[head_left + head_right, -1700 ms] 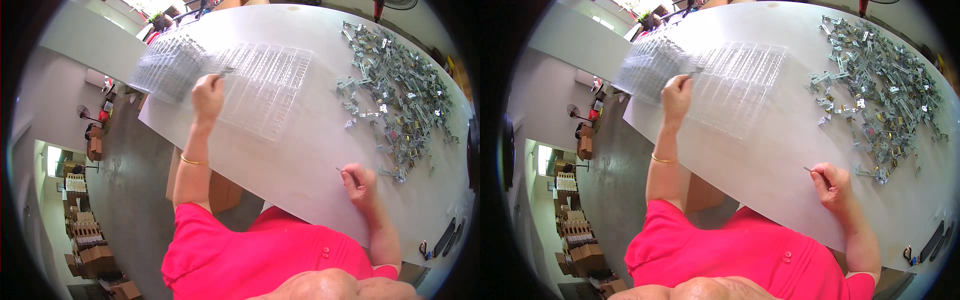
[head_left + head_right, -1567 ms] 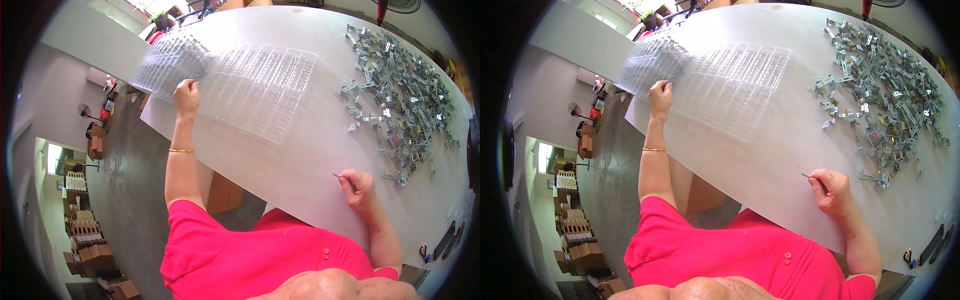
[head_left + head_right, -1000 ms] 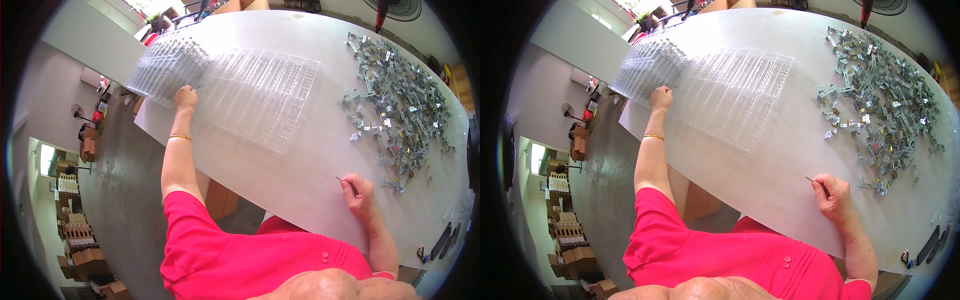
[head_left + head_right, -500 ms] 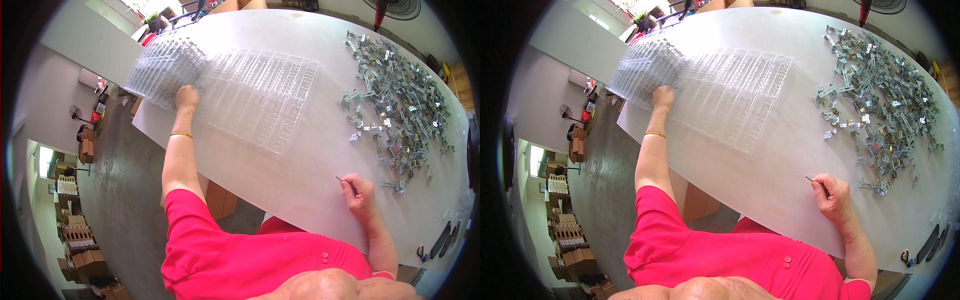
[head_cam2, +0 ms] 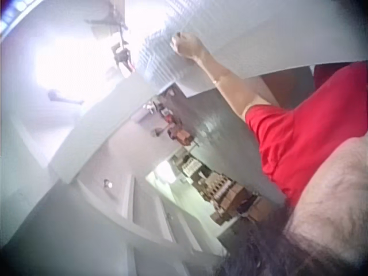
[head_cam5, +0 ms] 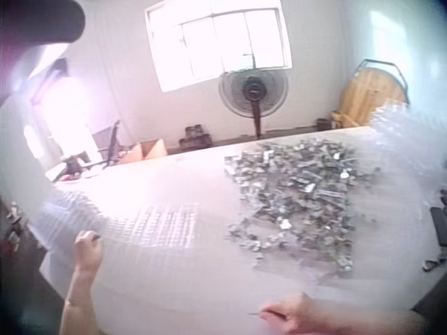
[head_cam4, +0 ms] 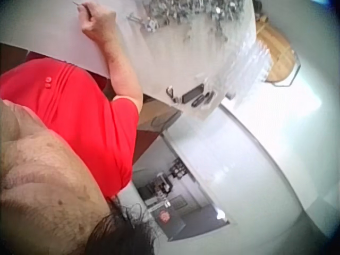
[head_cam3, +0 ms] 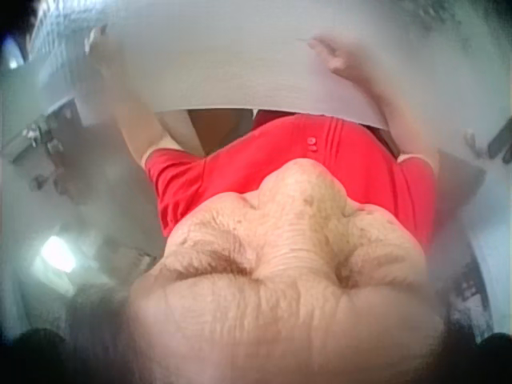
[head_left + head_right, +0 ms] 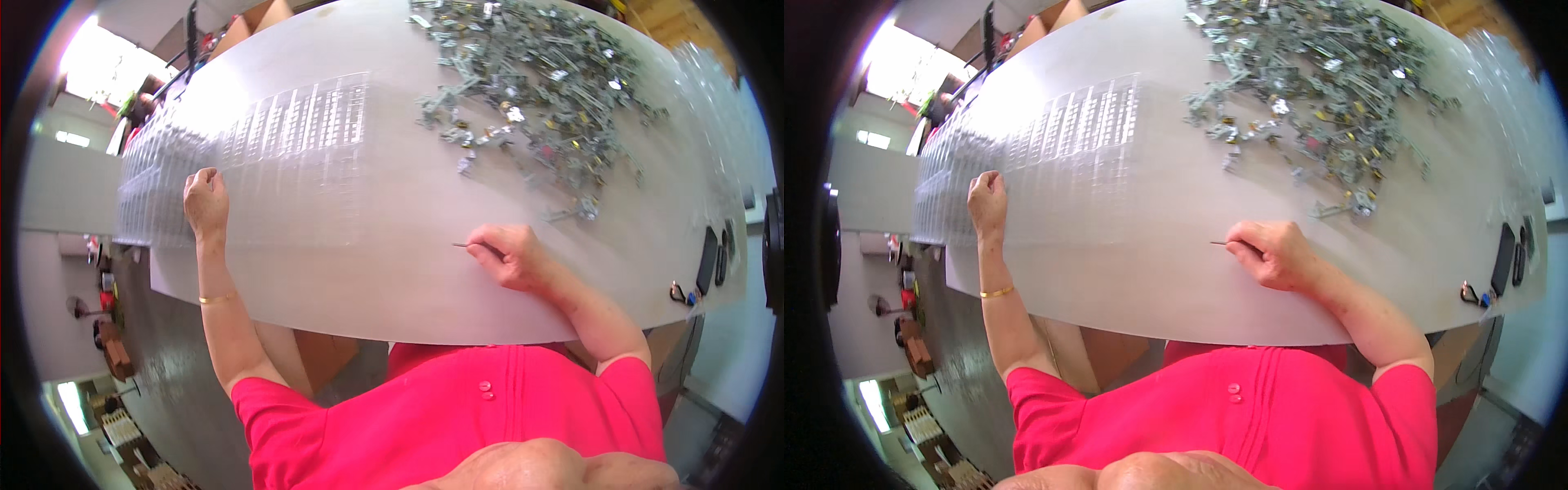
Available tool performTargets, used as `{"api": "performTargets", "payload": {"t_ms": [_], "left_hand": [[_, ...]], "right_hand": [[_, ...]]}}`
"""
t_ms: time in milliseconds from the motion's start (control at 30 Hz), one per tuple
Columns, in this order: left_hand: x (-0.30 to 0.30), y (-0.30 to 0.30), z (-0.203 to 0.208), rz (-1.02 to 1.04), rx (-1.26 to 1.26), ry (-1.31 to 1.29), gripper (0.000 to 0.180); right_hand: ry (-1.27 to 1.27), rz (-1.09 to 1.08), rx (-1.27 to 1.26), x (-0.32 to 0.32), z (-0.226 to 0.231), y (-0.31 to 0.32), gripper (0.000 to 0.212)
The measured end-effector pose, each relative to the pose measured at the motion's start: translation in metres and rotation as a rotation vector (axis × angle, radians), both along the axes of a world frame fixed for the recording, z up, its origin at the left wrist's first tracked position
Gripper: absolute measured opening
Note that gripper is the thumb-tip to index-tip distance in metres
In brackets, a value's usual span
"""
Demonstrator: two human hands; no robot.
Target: The person assembles metal components by hand using a small pin and places them into a plastic organizer. The person then takes plastic trays from a stack, sets them on the table, and assembles more metal components.
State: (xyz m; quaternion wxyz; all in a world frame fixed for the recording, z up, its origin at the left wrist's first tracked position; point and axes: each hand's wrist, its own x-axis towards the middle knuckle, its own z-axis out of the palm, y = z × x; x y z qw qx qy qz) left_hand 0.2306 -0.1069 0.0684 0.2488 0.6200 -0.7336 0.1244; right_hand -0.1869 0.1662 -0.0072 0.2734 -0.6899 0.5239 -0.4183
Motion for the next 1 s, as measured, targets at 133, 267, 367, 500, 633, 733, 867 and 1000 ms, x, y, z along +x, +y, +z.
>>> {"api": "performTargets", "payload": {"t_ms": [133, 267, 367, 500, 633, 733, 867, 1000], "left_hand": [[-0.099, 0.05, 0.014, -0.281, -0.061, 0.072, 0.014], [-0.193, 0.114, 0.014, -0.605, -0.027, 0.177, 0.013], [-0.243, 0.144, 0.002, -0.786, 0.004, 0.202, 0.01], [-0.297, 0.165, -0.018, -0.931, 0.057, 0.213, 0.009], [-0.329, 0.177, -0.026, -0.982, 0.15, 0.197, 0.011], [-0.34, 0.18, -0.03, -1.011, 0.189, 0.135, 0.015], [-0.348, 0.179, -0.039, -0.98, 0.256, 0.046, 0.024], [-0.359, 0.173, -0.052, -0.979, 0.238, 0.027, 0.028]], "right_hand": [[-0.035, -0.002, 0.016, -0.004, -0.005, 0.003, 0.006], [0.011, 0.113, -0.168, -0.002, -0.012, 0.013, 0.007], [0.041, 0.23, -0.22, 0.002, -0.012, 0.015, 0.008], [0.097, 0.297, -0.226, 0.002, -0.007, 0.02, 0.009], [0.086, 0.33, -0.18, -0.004, -0.005, 0.021, 0.014], [0.08, 0.345, -0.185, -0.005, -0.012, 0.021, 0.015], [0.099, 0.346, -0.259, -0.004, -0.018, 0.02, 0.017], [0.155, 0.355, -0.295, -0.002, -0.019, 0.019, 0.016]]}}
